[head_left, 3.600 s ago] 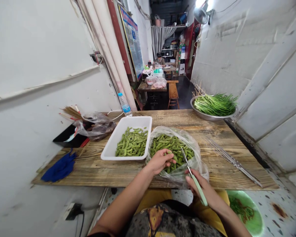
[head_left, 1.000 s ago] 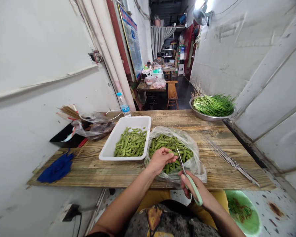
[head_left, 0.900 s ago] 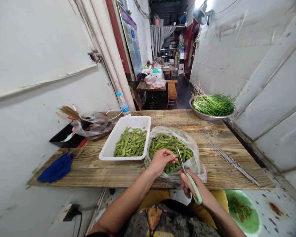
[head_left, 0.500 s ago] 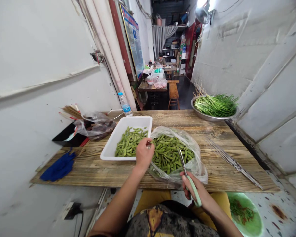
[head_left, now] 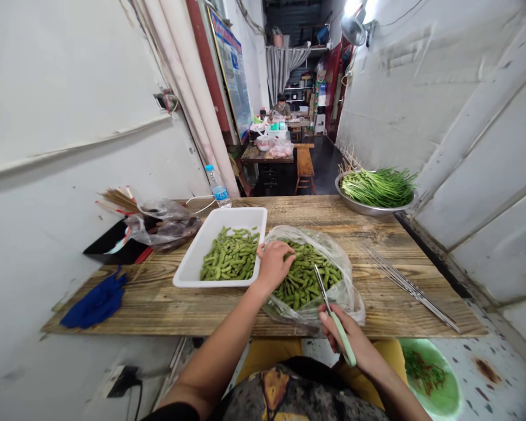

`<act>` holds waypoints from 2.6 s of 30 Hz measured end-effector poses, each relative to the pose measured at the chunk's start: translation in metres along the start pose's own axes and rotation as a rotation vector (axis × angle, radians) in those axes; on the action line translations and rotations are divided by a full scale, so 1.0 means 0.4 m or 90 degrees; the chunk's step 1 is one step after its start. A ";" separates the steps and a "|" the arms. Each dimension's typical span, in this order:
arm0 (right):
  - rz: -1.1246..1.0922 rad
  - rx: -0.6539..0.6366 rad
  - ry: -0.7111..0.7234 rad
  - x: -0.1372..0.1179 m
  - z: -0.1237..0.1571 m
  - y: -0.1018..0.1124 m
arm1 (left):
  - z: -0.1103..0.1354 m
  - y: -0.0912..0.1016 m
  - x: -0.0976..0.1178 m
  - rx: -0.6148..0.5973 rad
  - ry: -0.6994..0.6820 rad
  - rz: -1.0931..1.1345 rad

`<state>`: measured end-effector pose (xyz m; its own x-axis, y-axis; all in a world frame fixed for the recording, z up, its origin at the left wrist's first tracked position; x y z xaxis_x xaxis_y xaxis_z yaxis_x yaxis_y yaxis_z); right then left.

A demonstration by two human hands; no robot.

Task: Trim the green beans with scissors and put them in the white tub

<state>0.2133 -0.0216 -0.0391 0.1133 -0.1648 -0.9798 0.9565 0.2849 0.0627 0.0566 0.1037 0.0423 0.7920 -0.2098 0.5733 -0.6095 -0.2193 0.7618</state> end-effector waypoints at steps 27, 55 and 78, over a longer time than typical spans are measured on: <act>0.038 0.055 0.014 0.007 -0.027 0.023 | 0.095 -0.089 0.046 -0.361 0.193 0.502; -0.079 0.034 -0.020 0.017 -0.020 0.001 | 0.058 0.156 -0.121 0.216 0.190 0.220; 0.254 0.083 0.127 -0.102 -0.034 0.053 | 0.012 -0.019 0.067 -0.157 -0.067 0.115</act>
<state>0.2252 0.0040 -0.0006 0.4380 0.1227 -0.8906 0.8758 0.1654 0.4535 0.0823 0.0950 0.0506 0.6564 -0.3248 0.6809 -0.7027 0.0649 0.7085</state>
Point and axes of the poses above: each hand's wrist, its own z-axis away from the middle knuckle, its own y-axis out of the back of the hand, x = y × z, the point moved 8 cm from there along -z, towards the middle knuckle, and after that the axes turned 8 degrees about y, right-handed, at the moved point
